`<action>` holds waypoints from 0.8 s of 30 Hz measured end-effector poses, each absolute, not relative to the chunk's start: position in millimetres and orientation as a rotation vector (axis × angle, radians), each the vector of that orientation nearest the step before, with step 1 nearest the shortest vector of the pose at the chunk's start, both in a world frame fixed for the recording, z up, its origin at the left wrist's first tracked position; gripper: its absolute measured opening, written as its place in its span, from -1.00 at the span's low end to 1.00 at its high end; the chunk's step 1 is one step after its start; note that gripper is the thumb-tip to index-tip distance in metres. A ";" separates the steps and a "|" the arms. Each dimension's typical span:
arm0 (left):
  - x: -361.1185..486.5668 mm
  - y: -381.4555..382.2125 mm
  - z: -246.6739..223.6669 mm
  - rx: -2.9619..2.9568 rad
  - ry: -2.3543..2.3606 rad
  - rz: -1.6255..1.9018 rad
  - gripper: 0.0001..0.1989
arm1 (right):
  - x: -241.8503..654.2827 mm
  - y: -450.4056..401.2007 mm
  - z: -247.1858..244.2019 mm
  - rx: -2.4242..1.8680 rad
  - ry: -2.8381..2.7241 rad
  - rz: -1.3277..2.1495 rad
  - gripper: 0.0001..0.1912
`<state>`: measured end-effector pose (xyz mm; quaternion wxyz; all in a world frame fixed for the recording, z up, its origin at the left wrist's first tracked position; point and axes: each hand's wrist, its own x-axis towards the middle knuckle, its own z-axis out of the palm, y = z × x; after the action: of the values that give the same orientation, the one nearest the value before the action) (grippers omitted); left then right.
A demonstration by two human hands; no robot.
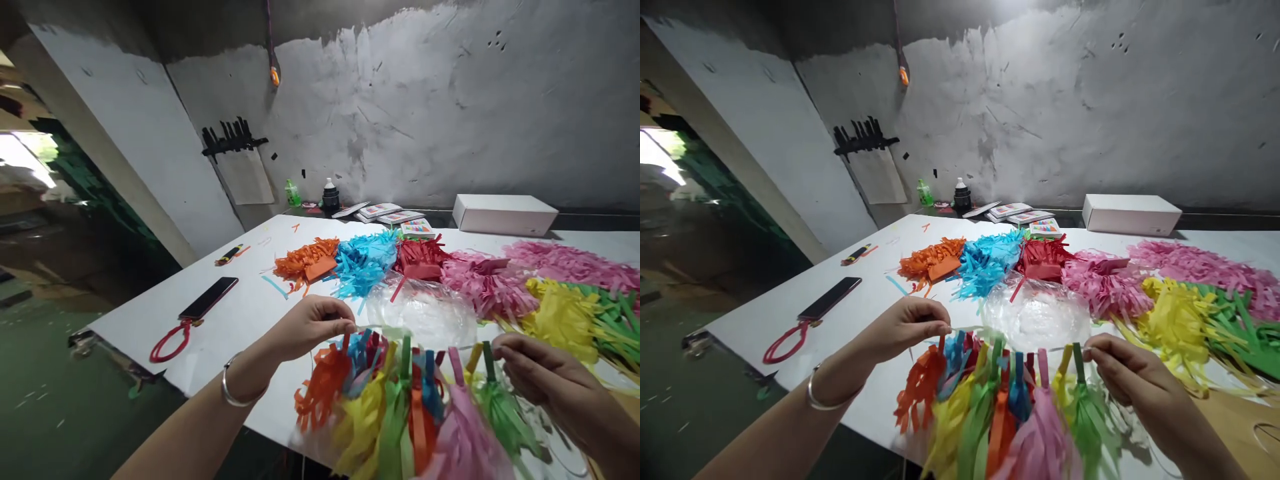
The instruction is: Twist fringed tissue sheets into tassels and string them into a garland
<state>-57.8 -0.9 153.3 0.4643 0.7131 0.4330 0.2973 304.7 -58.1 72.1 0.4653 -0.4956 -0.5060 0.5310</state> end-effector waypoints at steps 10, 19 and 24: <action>-58.5 20.9 151.3 1.785 0.981 0.688 -0.70 | 322.2 -39.4 89.2 -1.094 -1.049 1.525 -0.66; -21.3 44.5 131.3 1.662 1.098 0.804 -0.60 | 307.3 -12.2 92.9 -1.033 -0.808 1.523 -0.58; 21.1 26.7 116.8 1.684 1.058 0.837 -0.73 | 243.3 -29.0 82.6 -1.097 -0.879 1.669 -0.52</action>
<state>21.1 26.7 116.8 0.4724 0.6879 0.4320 0.3420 243.3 -29.0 82.6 0.4615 -0.4461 -0.3575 0.6784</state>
